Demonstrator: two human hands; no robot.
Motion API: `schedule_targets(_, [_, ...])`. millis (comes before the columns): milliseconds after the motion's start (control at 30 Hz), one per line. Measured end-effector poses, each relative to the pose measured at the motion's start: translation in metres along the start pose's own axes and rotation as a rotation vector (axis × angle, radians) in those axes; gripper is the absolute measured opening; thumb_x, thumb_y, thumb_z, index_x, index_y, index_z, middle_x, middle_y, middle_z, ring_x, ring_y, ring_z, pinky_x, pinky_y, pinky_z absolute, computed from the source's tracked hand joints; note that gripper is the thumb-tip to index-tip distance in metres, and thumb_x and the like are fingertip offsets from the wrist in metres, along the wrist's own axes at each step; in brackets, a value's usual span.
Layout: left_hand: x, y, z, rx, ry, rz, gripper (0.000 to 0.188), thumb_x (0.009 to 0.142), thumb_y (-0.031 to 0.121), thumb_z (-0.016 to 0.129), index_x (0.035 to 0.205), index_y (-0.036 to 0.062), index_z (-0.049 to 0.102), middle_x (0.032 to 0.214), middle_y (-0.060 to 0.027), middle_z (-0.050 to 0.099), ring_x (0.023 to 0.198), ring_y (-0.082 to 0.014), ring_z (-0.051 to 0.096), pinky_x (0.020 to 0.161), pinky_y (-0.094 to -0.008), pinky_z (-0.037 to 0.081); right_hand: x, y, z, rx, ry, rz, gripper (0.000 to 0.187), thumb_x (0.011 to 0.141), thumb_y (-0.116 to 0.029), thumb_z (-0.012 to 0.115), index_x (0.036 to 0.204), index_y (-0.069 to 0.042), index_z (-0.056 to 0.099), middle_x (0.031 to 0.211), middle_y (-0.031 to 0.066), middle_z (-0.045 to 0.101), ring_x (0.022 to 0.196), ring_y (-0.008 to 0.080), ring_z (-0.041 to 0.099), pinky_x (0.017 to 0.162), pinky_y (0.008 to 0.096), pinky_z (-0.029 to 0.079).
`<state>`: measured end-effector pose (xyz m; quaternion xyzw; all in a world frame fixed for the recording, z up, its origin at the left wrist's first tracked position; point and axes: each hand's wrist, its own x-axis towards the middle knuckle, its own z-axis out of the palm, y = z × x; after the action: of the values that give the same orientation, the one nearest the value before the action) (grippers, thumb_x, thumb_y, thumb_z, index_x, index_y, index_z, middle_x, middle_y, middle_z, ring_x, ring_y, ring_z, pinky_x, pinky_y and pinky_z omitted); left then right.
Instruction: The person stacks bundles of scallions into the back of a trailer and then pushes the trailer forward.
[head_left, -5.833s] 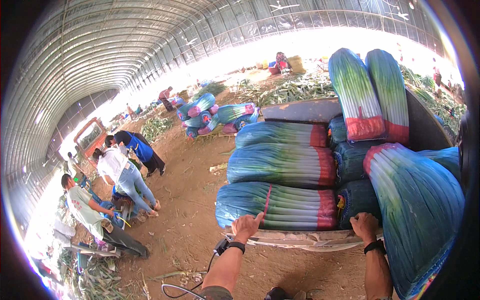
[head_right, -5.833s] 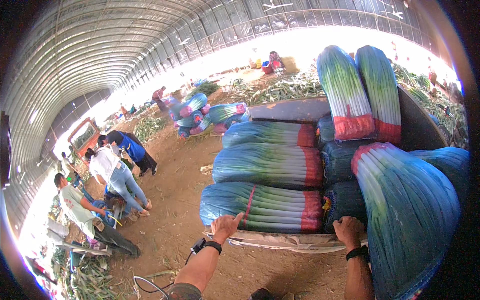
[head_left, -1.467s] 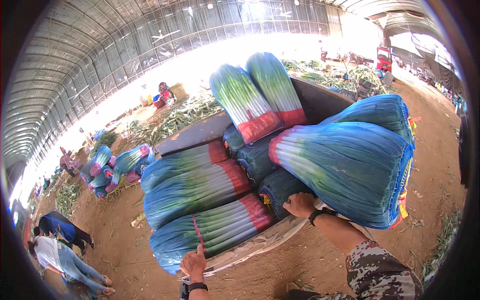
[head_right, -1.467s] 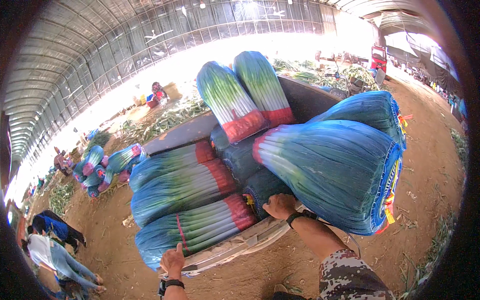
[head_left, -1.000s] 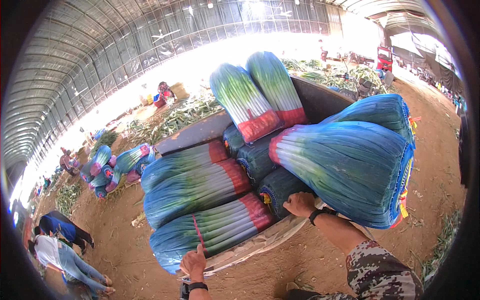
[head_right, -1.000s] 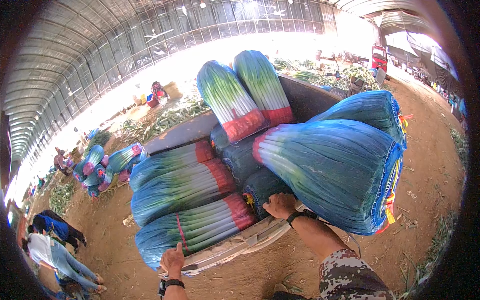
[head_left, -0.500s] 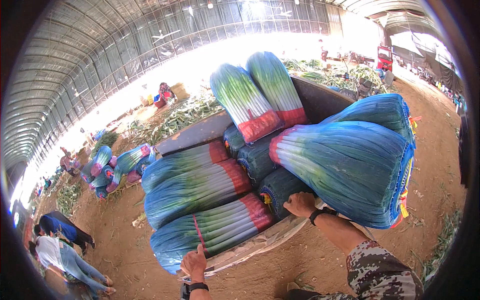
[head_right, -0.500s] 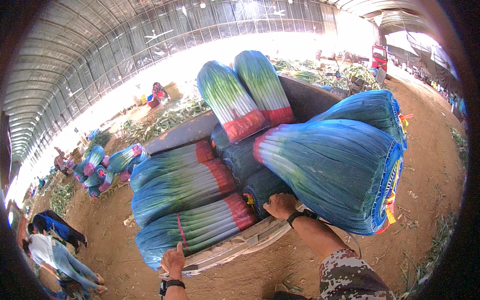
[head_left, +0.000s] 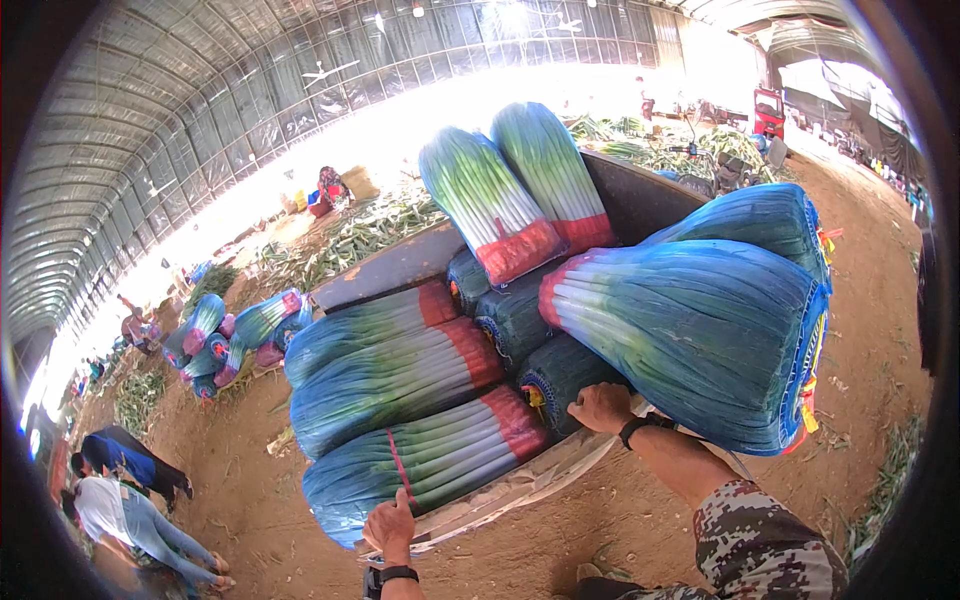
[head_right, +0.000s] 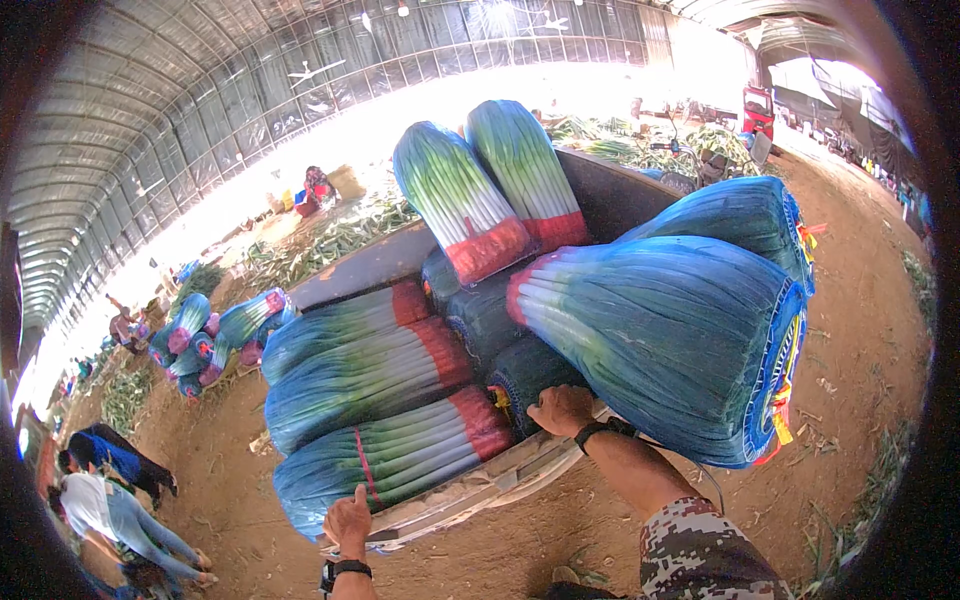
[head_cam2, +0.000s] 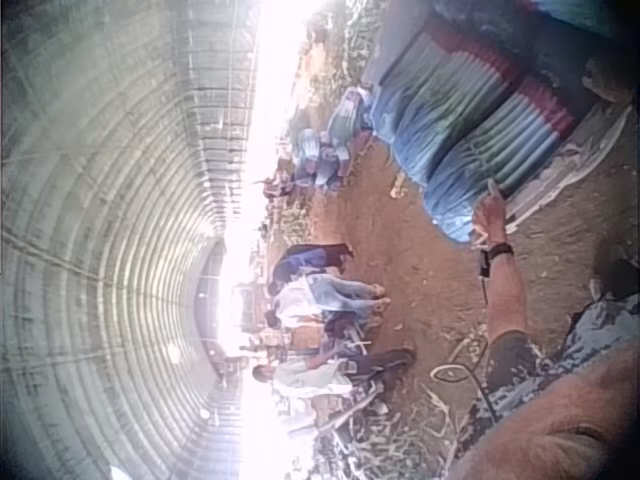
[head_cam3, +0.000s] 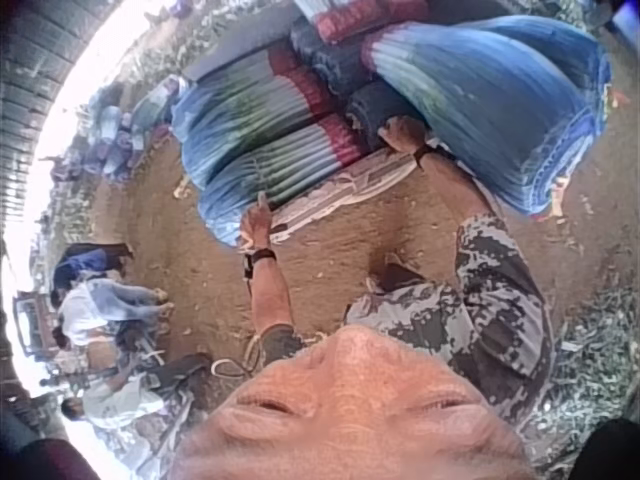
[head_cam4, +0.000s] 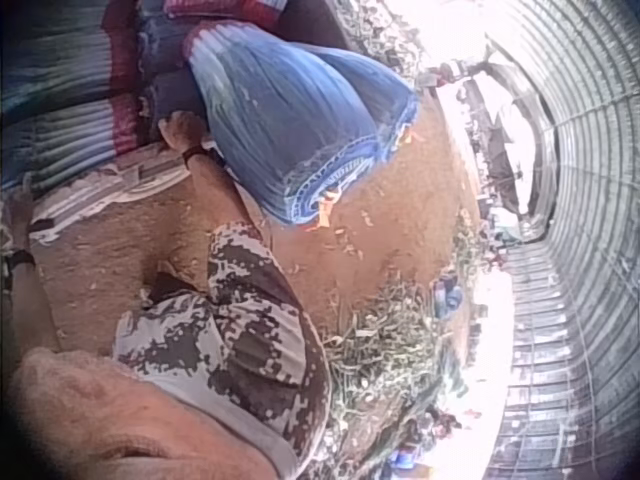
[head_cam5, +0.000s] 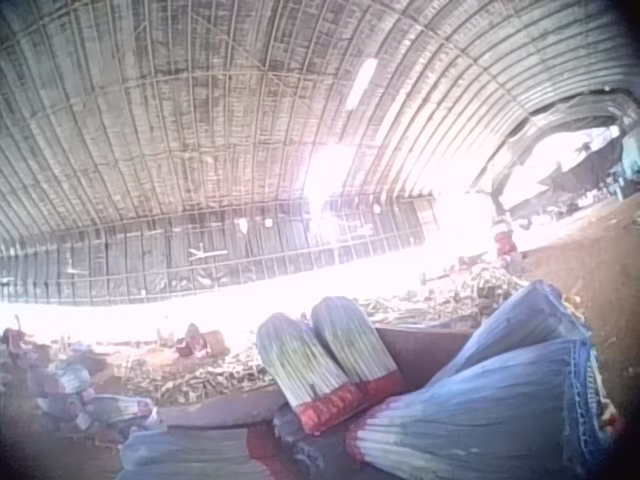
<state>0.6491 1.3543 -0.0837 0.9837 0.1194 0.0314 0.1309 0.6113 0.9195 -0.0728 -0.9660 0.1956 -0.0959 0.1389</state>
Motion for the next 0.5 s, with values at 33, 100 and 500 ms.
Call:
schedule_targets(33, [-0.0002, -0.0003, -0.0002, -0.006, 0.001, -0.002, 0.065, 0.094, 0.063, 0.046, 0.088, 0.0088, 0.081, 0.090, -0.0207, 0.074, 0.091, -0.0400, 0.071, 0.083, -0.0487, 0.051, -0.0004, -0.0002, -0.0003, 0.001, -0.002, 0.001, 0.030, 0.079, -0.043, 0.066, 0.079, -0.017, 0.081, 0.081, 0.0142, 0.075, 0.078, 0.0346, 0.073, 0.074, 0.0466, 0.057])
schedule_targets(100, [-0.0007, 0.0005, -0.0024, -0.004, -0.012, 0.002, 0.065, 0.095, 0.064, 0.045, 0.089, 0.0092, 0.080, 0.091, -0.0206, 0.074, 0.093, -0.0399, 0.071, 0.084, -0.0487, 0.051, -0.0011, -0.0007, -0.0013, 0.003, -0.003, 0.005, 0.030, 0.079, -0.044, 0.066, 0.080, -0.017, 0.081, 0.082, 0.0141, 0.075, 0.079, 0.0346, 0.073, 0.074, 0.0465, 0.057])
schedule_targets(500, [0.0002, -0.0010, 0.0016, -0.006, 0.003, 0.026, 0.064, 0.097, 0.062, 0.044, 0.089, 0.0090, 0.080, 0.092, -0.0204, 0.074, 0.093, -0.0398, 0.070, 0.084, -0.0490, 0.050, 0.0010, -0.0001, -0.0005, -0.014, 0.005, 0.008, 0.030, 0.079, -0.044, 0.066, 0.079, -0.018, 0.080, 0.081, 0.0142, 0.075, 0.078, 0.0347, 0.073, 0.074, 0.0465, 0.057])
